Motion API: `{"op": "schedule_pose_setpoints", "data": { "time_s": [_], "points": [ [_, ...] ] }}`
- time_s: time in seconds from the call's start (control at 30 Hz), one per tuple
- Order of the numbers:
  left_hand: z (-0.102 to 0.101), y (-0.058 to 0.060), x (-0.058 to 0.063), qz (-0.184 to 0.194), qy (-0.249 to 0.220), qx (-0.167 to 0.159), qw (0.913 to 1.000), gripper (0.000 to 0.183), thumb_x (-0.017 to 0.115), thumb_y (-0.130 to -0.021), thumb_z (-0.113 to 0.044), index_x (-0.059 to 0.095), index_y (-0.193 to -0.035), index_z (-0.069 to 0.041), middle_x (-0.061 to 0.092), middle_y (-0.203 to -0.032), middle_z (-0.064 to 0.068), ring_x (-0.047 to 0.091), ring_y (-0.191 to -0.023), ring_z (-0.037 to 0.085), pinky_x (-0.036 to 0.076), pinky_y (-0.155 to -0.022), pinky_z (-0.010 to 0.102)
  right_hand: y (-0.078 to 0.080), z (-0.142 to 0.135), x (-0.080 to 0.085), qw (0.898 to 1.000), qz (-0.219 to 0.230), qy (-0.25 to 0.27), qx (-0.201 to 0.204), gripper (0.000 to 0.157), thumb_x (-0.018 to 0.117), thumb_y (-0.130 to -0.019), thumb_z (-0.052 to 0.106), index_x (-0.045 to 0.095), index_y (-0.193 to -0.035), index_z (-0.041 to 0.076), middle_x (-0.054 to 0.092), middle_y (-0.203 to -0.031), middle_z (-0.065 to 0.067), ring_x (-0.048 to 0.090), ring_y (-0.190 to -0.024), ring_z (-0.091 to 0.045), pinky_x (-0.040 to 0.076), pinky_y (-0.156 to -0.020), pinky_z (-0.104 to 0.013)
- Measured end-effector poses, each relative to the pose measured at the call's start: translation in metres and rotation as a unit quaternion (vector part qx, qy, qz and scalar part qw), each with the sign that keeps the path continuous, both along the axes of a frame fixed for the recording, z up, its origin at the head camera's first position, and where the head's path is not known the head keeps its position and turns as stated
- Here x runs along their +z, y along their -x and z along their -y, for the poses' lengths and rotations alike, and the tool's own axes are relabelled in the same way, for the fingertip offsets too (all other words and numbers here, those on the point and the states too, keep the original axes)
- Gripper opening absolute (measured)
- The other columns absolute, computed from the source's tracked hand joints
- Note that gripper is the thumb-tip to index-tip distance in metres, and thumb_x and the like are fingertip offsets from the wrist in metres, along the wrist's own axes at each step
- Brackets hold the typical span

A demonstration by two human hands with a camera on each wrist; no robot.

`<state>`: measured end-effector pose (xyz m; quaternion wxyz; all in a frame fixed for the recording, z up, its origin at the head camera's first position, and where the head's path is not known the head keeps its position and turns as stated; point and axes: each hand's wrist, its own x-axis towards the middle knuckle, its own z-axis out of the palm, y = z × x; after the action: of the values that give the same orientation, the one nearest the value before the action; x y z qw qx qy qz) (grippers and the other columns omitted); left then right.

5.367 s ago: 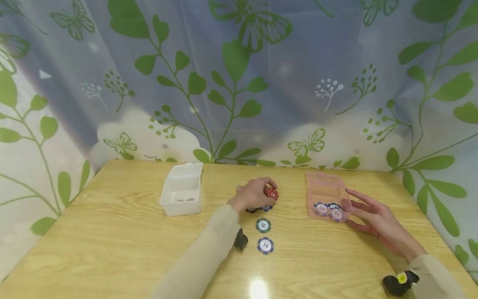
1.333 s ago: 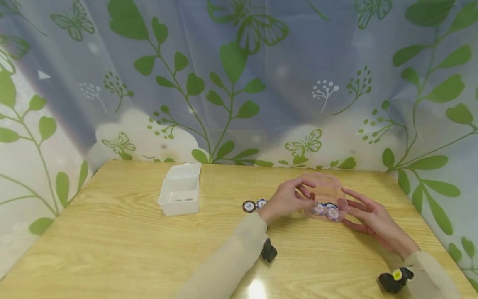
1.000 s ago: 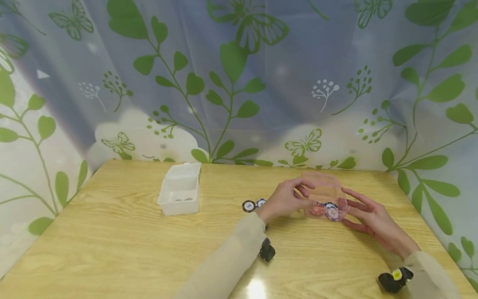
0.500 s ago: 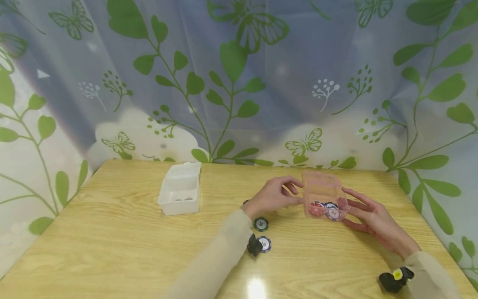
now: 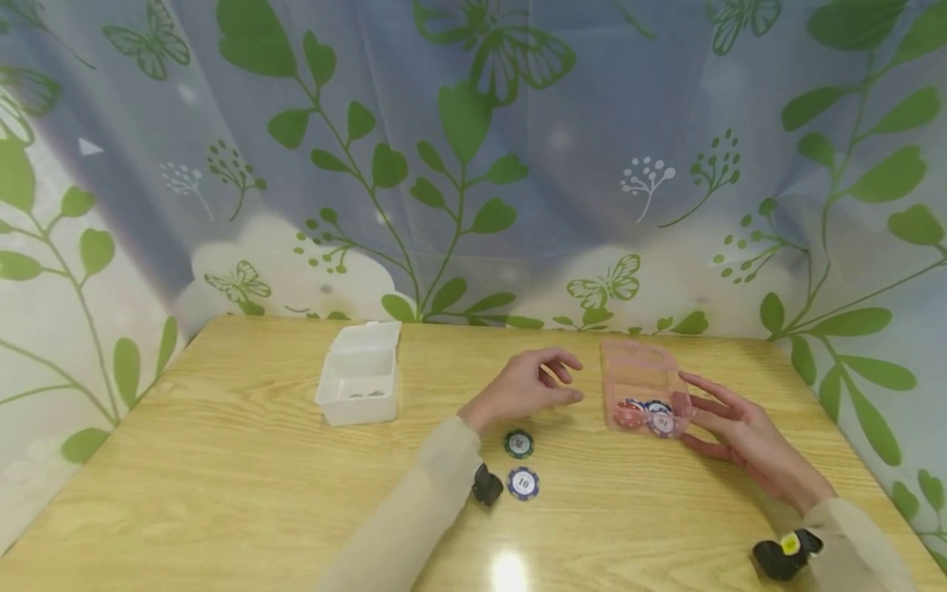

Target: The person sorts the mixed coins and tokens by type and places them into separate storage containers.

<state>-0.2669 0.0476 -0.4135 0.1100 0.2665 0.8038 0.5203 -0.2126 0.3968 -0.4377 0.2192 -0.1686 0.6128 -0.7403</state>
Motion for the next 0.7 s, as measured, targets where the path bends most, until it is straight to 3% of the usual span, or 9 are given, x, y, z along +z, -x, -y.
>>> {"op": "schedule_pose_setpoints", "data": {
  "time_s": [0.27,0.5,0.7],
  "points": [
    [0.016,0.002,0.0,0.018,-0.001,0.0,0.9998,0.042,0.079,-0.092,-0.025,0.066,-0.13,-0.014,0.066,-0.108,0.002,0.064,-0.082,0.008,0.053,-0.068,0.022,-0.001,0.001,0.002,1.0,-0.001,0.0,0.004,0.057,0.031,-0.111,-0.001,0.035,-0.16,0.028,0.062,-0.143,0.014,0.064,-0.126,-0.006,0.057,-0.096,-0.032],
    [0.027,0.004,-0.001,0.008,0.002,0.006,0.9999,0.043,0.079,-0.092,-0.025,0.066,-0.131,-0.013,0.067,-0.115,0.01,0.064,-0.084,0.008,0.055,-0.072,0.023,0.0,0.001,0.001,1.0,0.004,0.007,0.0,0.057,0.032,-0.11,-0.001,0.037,-0.159,0.029,0.063,-0.142,0.013,0.064,-0.125,-0.007,0.057,-0.096,-0.032],
    [0.036,0.004,-0.001,0.009,0.004,0.01,0.9999,0.043,0.079,-0.092,-0.024,0.065,-0.131,-0.013,0.067,-0.112,0.008,0.064,-0.084,0.009,0.054,-0.072,0.023,-0.001,0.002,0.002,1.0,0.009,0.007,-0.004,0.057,0.033,-0.11,-0.001,0.039,-0.158,0.029,0.064,-0.141,0.012,0.065,-0.125,-0.007,0.057,-0.096,-0.032]
  ]
}}
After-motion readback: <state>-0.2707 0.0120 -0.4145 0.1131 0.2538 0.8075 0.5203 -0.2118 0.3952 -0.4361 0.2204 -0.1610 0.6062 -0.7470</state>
